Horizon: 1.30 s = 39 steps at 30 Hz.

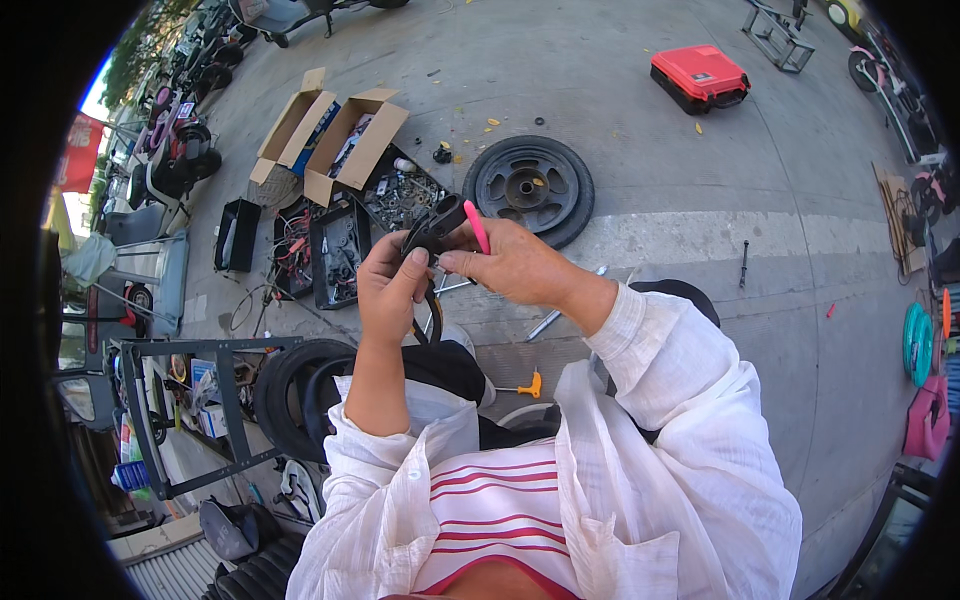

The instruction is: The person sits in a workshop area and uses a screwdriver and pliers to disassemble and manipulate a small black electrical component. They remove screws, separate parts, and adjust internal wires using the tools.

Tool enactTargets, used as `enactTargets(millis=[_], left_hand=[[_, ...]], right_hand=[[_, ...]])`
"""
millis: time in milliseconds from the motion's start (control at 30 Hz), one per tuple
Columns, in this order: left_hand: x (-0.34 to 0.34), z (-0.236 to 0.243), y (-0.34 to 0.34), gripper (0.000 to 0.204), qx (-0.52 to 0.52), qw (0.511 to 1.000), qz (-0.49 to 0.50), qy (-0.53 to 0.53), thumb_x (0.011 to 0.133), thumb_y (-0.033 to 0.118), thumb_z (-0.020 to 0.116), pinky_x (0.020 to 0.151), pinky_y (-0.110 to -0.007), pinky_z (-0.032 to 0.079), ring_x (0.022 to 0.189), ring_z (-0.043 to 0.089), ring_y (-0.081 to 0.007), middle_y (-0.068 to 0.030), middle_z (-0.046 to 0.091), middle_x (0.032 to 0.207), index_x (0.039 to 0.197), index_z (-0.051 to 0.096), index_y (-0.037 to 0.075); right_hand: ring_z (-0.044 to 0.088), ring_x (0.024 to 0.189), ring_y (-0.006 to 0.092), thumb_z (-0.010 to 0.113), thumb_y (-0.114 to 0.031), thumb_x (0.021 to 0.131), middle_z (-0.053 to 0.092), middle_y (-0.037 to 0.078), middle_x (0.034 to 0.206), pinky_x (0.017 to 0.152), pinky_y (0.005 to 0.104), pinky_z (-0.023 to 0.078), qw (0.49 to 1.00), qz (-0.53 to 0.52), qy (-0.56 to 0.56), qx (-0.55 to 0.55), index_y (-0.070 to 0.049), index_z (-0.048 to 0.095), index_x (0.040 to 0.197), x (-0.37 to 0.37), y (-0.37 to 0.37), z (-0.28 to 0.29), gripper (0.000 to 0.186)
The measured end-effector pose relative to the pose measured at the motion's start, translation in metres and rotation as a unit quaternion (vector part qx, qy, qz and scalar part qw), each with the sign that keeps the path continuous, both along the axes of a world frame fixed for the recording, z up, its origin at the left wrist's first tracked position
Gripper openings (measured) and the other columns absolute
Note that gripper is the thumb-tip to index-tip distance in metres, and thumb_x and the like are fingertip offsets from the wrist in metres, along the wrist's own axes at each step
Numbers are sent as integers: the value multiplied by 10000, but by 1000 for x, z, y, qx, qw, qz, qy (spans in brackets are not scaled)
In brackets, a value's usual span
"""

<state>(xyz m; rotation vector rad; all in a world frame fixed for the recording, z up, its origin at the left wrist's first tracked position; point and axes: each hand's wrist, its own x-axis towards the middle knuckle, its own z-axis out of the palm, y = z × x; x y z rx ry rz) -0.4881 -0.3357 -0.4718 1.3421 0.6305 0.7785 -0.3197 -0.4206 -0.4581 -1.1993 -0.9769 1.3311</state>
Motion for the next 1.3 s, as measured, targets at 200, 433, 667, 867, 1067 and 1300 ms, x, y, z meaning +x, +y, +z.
enactTargets(millis=[200, 433, 667, 867, 1067, 1300], left_hand=[[5, -1, 0, 237, -8, 1000, -8, 19, 887, 139, 649, 467, -181, 313, 537, 429, -14, 29, 562, 713, 1051, 593, -24], [4, -3, -1, 269, 19, 999, 2, 27, 910, 196, 615, 423, -170, 288, 468, 416, -28, -22, 596, 706, 1072, 573, -14], [12, -5, -5, 251, 30, 999, -20, 0, 909, 209, 626, 426, -178, 279, 471, 408, -32, 1, 558, 690, 1024, 571, -8], [5, -7, -5, 260, 34, 999, -30, 15, 910, 215, 625, 430, -184, 292, 480, 410, -32, 0, 560, 698, 1027, 570, -11], [-2, -7, -3, 252, 35, 999, -18, 24, 918, 214, 614, 431, -181, 291, 476, 406, -34, 0, 559, 708, 1017, 567, -13], [5, -6, -5, 250, 34, 999, -33, 9, 922, 218, 609, 423, -182, 287, 475, 411, -32, -4, 566, 713, 1011, 569, -12]], right_hand=[[551, 759, 91, 716, -102, 804, 618, 29, 845, 674, 256, 458, 1000, -15, -14, -21, -11, 615, 962, 3, 2, -15, 209], [602, 758, 146, 589, -158, 879, 673, 64, 814, 732, 301, 468, 997, 14, -74, 6, 35, 660, 947, 4, -6, 1, 217], [574, 796, 100, 633, -201, 872, 659, 42, 813, 735, 265, 448, 998, -42, 18, 42, 13, 661, 974, 0, -5, -24, 240], [558, 786, 105, 642, -165, 860, 657, 38, 834, 717, 269, 442, 998, -5, -60, 22, -4, 655, 931, 2, -7, -23, 176], [553, 787, 109, 671, -169, 833, 647, 40, 833, 711, 288, 440, 1000, 12, 20, -15, -1, 653, 933, -4, -9, 0, 197], [542, 739, 105, 612, -200, 882, 641, 47, 826, 682, 262, 433, 999, -2, -42, 22, -4, 649, 963, -2, -8, -22, 216]])
